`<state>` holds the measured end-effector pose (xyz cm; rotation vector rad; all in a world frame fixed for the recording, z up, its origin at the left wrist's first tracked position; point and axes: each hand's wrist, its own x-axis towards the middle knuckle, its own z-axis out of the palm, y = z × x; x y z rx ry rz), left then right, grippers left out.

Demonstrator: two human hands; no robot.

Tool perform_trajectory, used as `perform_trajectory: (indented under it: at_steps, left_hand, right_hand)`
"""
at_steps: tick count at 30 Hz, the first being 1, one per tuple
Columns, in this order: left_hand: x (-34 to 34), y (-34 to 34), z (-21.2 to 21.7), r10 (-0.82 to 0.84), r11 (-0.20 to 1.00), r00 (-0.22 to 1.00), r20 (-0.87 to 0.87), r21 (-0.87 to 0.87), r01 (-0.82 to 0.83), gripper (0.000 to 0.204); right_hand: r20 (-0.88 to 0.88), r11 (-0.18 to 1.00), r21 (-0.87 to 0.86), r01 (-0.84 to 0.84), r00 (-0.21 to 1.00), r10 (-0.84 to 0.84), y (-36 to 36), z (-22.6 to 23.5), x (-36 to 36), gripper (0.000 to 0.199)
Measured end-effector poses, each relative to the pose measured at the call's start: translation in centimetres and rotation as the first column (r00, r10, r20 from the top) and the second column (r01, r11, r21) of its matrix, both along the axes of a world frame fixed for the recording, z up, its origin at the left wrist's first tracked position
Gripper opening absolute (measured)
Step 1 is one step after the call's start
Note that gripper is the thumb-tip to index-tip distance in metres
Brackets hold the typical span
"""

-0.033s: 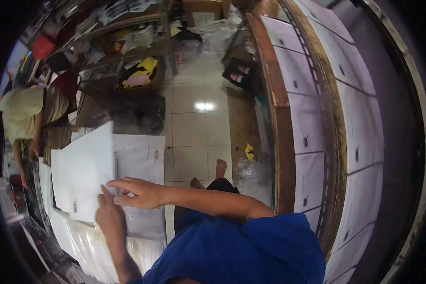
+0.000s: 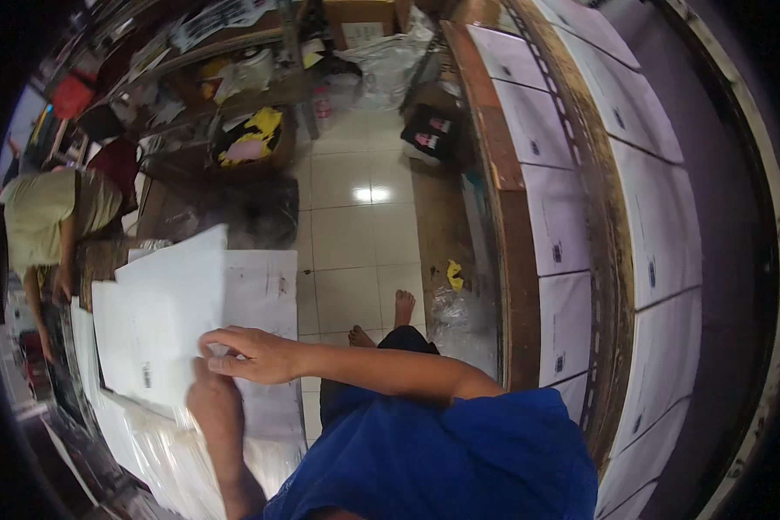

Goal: The person repeatedly picks up white sheets from a table and places them onto a metal shelving unit. The person moves back and forth between the table and the shelf, handling the sheets one at a time.

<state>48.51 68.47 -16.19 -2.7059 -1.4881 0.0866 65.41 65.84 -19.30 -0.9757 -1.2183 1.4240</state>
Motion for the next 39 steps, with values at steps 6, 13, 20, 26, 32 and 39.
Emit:
perform_trajectory:
  at_steps: [6,13,20,26,32,39]
  left_hand:
    - [8.4,-5.3,0.3,-0.271,0.836,0.903,0.332,-0.383,0.392,0.064]
    - [12.1,-7.8,-3.6,-0.311,0.639,0.703,0.640,-0.406,0.653,0.055]
    - [13.0,-9.6,-12.5,-0.170,0.563,0.859,0.483,-0.667,0.487,0.045]
    - [16.0,-11.5,-18.1,-0.145,0.503,0.933,0.330,-0.787,0.357,0.042]
    - [19.1,-12.9,-20.8,-0.066,0.430,0.975,0.213,-0.876,0.220,0.029]
    - [21.2,-13.8,-22.5,-0.056,0.383,0.981,0.188,-0.903,0.195,0.035]
  right_hand:
    - [0.192,0.897,-0.153,0.416,0.902,-0.386,-6.0,-3.1,8.4,0.025]
    - [0.500,0.476,-0.020,0.879,0.421,-0.757,-20.4,-5.1,26.9,0.025]
    - [0.790,-0.045,0.177,0.983,-0.169,-0.589,-35.8,-12.8,44.5,0.017]
    - [0.932,-0.115,0.259,0.959,-0.279,-0.229,-44.7,-20.2,58.4,0.018]
    - [0.902,-0.028,0.431,0.902,-0.429,0.050,-50.7,-22.9,67.2,0.016]
    - [0.825,-0.039,0.555,0.831,-0.544,0.154,-53.1,-20.4,70.3,0.020]
